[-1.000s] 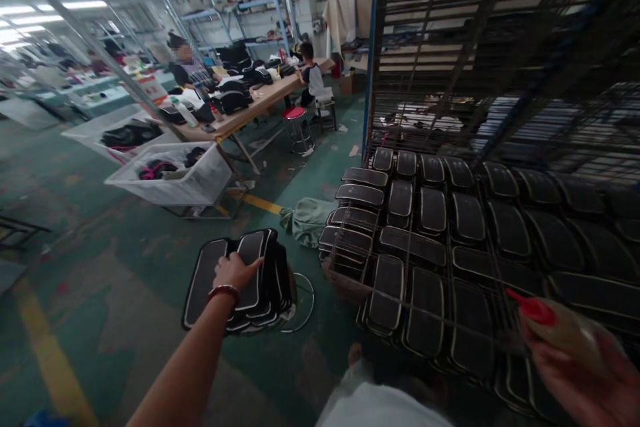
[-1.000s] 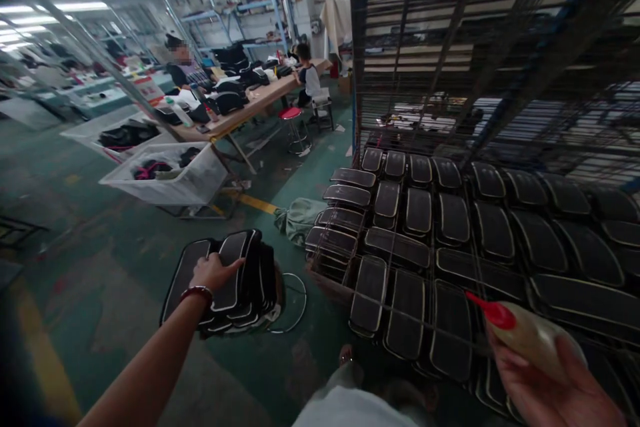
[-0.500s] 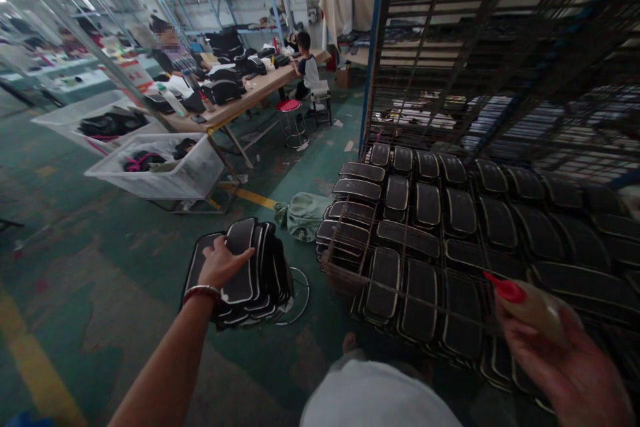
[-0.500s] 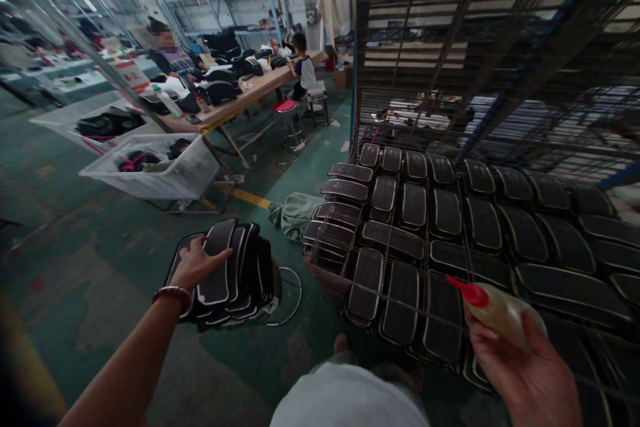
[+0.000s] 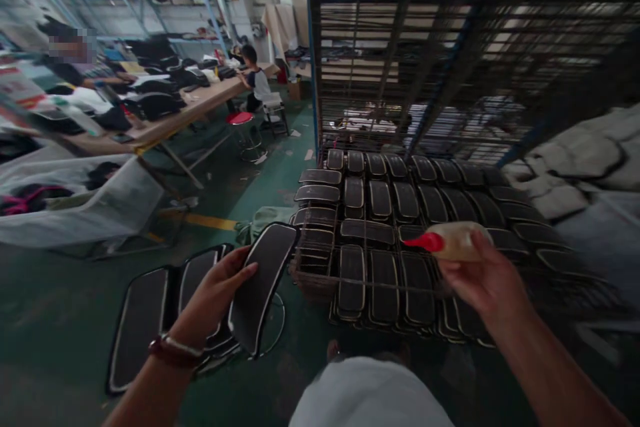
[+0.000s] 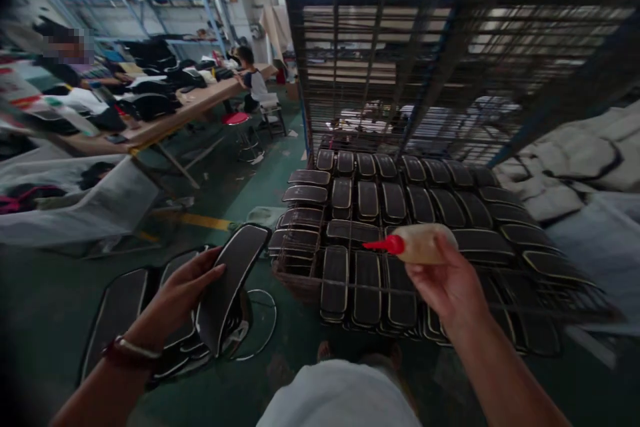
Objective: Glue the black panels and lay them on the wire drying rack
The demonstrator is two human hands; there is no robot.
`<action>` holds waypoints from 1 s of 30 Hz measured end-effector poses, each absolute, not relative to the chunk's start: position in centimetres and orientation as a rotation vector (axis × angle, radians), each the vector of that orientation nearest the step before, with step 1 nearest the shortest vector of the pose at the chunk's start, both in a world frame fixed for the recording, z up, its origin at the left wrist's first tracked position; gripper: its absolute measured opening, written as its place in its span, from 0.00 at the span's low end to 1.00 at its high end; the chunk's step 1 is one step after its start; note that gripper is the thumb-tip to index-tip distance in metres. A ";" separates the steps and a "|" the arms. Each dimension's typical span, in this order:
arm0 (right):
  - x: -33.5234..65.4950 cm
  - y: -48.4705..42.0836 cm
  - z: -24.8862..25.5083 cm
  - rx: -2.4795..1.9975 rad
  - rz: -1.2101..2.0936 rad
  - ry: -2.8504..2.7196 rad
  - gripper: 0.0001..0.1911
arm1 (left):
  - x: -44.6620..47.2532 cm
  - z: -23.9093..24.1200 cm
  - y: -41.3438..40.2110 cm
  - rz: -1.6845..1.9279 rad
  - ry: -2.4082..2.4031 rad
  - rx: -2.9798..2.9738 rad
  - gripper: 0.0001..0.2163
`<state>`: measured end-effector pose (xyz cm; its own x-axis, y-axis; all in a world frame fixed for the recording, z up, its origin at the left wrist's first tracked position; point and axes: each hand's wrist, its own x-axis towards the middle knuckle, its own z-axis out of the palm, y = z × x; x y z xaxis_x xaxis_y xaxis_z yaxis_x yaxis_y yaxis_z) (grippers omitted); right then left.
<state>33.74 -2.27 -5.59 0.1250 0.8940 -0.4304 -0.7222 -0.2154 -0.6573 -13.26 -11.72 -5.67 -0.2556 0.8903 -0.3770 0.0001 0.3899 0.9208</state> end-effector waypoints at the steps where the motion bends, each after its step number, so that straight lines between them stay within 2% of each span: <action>1: 33.3 -1.8 -4.5 -0.970 1.482 -0.280 0.17 | -11.9 -5.3 -11.2 0.997 1.518 0.812 0.31; 5: 31.9 -0.1 -0.3 -0.859 1.438 -0.636 0.26 | -7.9 -4.3 -9.1 0.827 1.397 0.898 0.25; 11: 31.7 0.9 3.7 -0.829 1.333 -1.238 0.29 | -4.5 -3.7 -6.4 0.589 1.277 1.026 0.24; 17: 32.7 0.4 4.7 -0.923 1.130 -1.564 0.27 | -3.0 -4.6 -4.9 0.514 1.195 1.075 0.22; 23: 33.2 0.1 4.6 -0.989 1.016 -1.639 0.28 | -3.2 -7.3 -4.0 0.501 1.092 1.124 0.23; 25: 33.3 0.1 4.4 -0.972 1.068 -1.588 0.27 | -3.0 -6.7 -4.0 0.501 1.087 1.120 0.23; 30: 33.2 0.0 4.5 -0.961 1.267 -1.407 0.29 | -2.5 -3.0 -4.6 0.524 1.195 1.092 0.14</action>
